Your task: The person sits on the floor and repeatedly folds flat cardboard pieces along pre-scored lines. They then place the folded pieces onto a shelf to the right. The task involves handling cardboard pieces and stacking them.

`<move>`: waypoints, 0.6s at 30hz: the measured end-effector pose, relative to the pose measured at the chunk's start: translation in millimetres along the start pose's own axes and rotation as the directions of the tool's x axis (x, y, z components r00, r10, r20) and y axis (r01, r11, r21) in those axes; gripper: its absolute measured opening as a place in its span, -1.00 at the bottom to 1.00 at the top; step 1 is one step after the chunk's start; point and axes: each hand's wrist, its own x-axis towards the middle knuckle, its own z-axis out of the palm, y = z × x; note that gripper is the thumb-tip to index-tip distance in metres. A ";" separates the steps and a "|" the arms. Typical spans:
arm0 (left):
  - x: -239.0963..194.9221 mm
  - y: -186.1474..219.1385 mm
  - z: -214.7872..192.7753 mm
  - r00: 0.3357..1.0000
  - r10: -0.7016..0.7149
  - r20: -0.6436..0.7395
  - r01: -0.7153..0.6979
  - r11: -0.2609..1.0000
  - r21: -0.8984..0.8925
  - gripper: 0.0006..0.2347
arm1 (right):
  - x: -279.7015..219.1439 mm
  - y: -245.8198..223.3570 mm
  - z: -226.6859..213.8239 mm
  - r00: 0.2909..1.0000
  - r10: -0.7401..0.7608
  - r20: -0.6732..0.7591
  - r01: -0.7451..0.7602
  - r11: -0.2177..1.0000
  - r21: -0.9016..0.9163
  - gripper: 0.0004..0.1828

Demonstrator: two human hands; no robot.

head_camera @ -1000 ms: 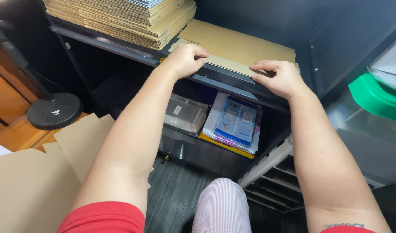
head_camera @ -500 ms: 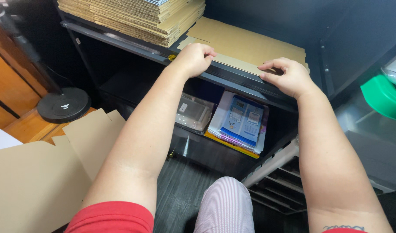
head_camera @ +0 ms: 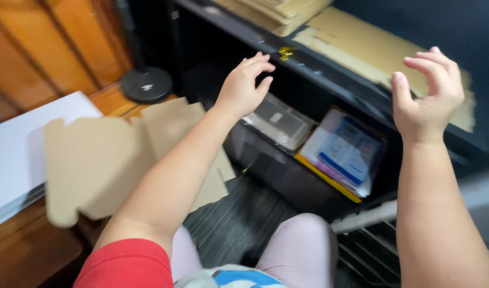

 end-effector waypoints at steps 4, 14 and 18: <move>-96.2 -21.1 -90.7 0.973 -0.175 -0.147 0.193 0.974 0.118 -0.86 | -7.7 -74.9 72.5 0.998 0.037 -0.058 -0.021 0.967 0.255 -0.88; -316.8 -40.9 -256.7 0.521 -0.520 -0.676 0.853 0.332 0.402 -0.63 | -124.1 -273.5 273.8 0.702 0.292 0.649 -0.700 0.452 0.553 -0.67; -350.2 -60.4 -284.9 0.193 -0.766 -0.614 0.981 0.172 0.095 -0.61 | -110.5 -337.8 273.0 0.380 0.202 0.903 -0.907 0.272 0.321 -0.60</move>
